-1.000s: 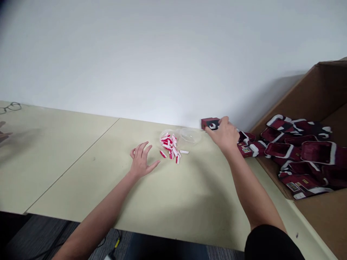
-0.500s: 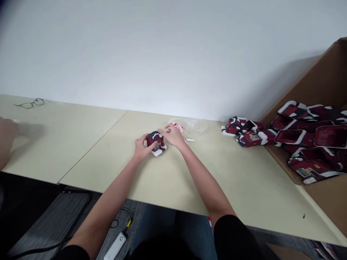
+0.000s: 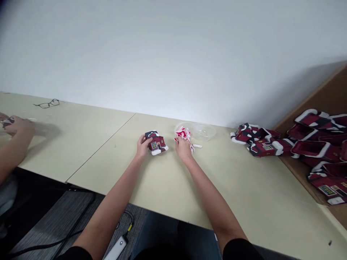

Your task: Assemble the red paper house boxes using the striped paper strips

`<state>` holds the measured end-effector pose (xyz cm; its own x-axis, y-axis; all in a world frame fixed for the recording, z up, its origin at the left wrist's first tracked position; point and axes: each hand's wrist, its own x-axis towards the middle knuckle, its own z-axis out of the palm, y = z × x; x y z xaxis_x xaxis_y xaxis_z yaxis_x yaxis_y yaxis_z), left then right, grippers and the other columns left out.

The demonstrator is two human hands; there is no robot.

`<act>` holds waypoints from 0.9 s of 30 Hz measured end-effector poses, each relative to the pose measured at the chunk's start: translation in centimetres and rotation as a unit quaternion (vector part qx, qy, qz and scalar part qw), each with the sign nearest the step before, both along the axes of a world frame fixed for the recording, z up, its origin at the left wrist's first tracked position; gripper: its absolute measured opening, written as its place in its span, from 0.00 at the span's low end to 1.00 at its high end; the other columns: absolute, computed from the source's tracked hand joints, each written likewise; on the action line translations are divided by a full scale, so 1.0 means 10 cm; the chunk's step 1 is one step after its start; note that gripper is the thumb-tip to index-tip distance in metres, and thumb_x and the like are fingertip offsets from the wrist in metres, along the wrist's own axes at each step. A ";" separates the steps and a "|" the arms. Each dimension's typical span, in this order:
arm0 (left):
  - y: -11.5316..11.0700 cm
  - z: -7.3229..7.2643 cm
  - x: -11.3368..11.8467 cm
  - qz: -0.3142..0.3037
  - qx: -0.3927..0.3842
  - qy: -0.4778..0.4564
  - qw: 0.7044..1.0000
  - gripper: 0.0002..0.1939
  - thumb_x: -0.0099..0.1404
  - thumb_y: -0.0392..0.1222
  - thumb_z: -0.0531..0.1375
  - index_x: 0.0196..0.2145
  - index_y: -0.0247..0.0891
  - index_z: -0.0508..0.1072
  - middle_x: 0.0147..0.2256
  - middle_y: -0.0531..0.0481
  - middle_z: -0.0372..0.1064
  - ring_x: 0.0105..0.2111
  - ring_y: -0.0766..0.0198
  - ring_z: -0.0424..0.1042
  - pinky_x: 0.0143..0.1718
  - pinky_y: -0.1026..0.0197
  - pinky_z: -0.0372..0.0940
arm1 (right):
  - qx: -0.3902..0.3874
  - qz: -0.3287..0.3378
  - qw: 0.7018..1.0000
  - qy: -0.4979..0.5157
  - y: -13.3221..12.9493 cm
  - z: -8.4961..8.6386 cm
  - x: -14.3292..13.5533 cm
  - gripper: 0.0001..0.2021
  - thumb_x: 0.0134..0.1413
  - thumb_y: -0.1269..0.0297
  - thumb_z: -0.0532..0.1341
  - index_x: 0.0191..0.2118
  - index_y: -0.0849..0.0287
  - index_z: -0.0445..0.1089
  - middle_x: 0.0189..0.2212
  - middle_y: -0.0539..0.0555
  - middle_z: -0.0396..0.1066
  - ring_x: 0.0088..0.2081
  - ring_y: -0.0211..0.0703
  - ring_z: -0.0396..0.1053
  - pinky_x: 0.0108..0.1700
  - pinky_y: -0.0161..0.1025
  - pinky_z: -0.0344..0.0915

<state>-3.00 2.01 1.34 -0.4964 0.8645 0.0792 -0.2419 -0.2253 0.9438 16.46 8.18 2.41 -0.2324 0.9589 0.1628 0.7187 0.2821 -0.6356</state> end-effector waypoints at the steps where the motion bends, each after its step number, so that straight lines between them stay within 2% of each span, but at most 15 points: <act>1: 0.00 0.01 0.01 0.001 -0.004 -0.009 1.000 0.24 0.46 0.51 0.70 0.39 0.38 0.73 0.38 0.48 0.75 0.36 0.61 0.74 0.38 0.61 0.69 | -0.003 0.011 0.999 0.034 0.00 0.02 0.00 0.16 0.64 0.67 0.52 0.54 0.62 0.69 0.45 0.63 0.74 0.50 0.52 0.72 0.56 0.49 0.63; 4: -0.01 0.05 0.04 0.005 -0.011 -0.025 1.000 0.25 0.45 0.51 0.71 0.39 0.38 0.73 0.37 0.48 0.75 0.34 0.61 0.74 0.37 0.61 0.69 | -0.042 0.068 0.988 0.130 -0.03 0.07 -0.07 0.19 0.64 0.63 0.53 0.58 0.60 0.64 0.36 0.56 0.75 0.37 0.44 0.74 0.44 0.42 0.70; 7: -0.03 0.09 0.09 0.007 -0.002 -0.027 1.000 0.27 0.44 0.53 0.71 0.40 0.39 0.73 0.37 0.48 0.75 0.35 0.61 0.74 0.37 0.61 0.69 | -0.097 0.120 0.964 0.217 -0.11 0.12 -0.18 0.21 0.64 0.62 0.52 0.60 0.58 0.61 0.29 0.50 0.72 0.29 0.39 0.72 0.34 0.37 0.71; 11: -0.05 0.09 0.16 0.005 0.053 -0.008 0.999 0.27 0.46 0.53 0.72 0.41 0.39 0.72 0.38 0.48 0.75 0.37 0.62 0.74 0.39 0.62 0.69 | -0.210 0.131 0.880 0.405 -0.22 0.22 -0.25 0.16 0.60 0.65 0.57 0.54 0.57 0.63 0.28 0.48 0.71 0.27 0.35 0.71 0.33 0.34 0.72; 13: -0.04 0.06 0.19 0.003 0.081 -0.001 0.997 0.29 0.46 0.53 0.73 0.43 0.39 0.71 0.40 0.48 0.76 0.39 0.62 0.74 0.41 0.62 0.69 | -0.235 0.114 0.852 0.453 -0.26 0.28 -0.25 0.14 0.59 0.67 0.58 0.50 0.56 0.63 0.28 0.47 0.71 0.26 0.34 0.72 0.33 0.33 0.72; 17: -0.02 0.04 0.22 -0.004 0.090 -0.002 0.996 0.32 0.46 0.56 0.73 0.45 0.40 0.71 0.43 0.47 0.76 0.42 0.60 0.75 0.44 0.61 0.70 | -0.243 0.092 0.838 0.480 -0.33 0.37 -0.26 0.10 0.59 0.71 0.59 0.46 0.55 0.63 0.30 0.46 0.72 0.28 0.34 0.75 0.34 0.33 0.74; 21: -0.02 0.05 0.21 -0.024 0.020 -0.017 0.999 0.33 0.47 0.60 0.72 0.46 0.40 0.72 0.43 0.46 0.76 0.40 0.60 0.76 0.44 0.59 0.71 | -0.280 0.054 0.827 0.485 -0.38 0.41 -0.28 0.08 0.60 0.74 0.58 0.42 0.56 0.60 0.31 0.47 0.73 0.29 0.36 0.76 0.35 0.35 0.76; 27: 0.00 0.04 0.19 -0.062 -0.056 -0.020 0.996 0.37 0.43 0.64 0.72 0.46 0.40 0.73 0.42 0.45 0.76 0.36 0.60 0.75 0.40 0.59 0.70 | -0.293 0.037 0.849 0.438 -0.35 0.35 -0.28 0.08 0.57 0.74 0.62 0.38 0.59 0.61 0.31 0.49 0.74 0.25 0.36 0.75 0.28 0.33 0.75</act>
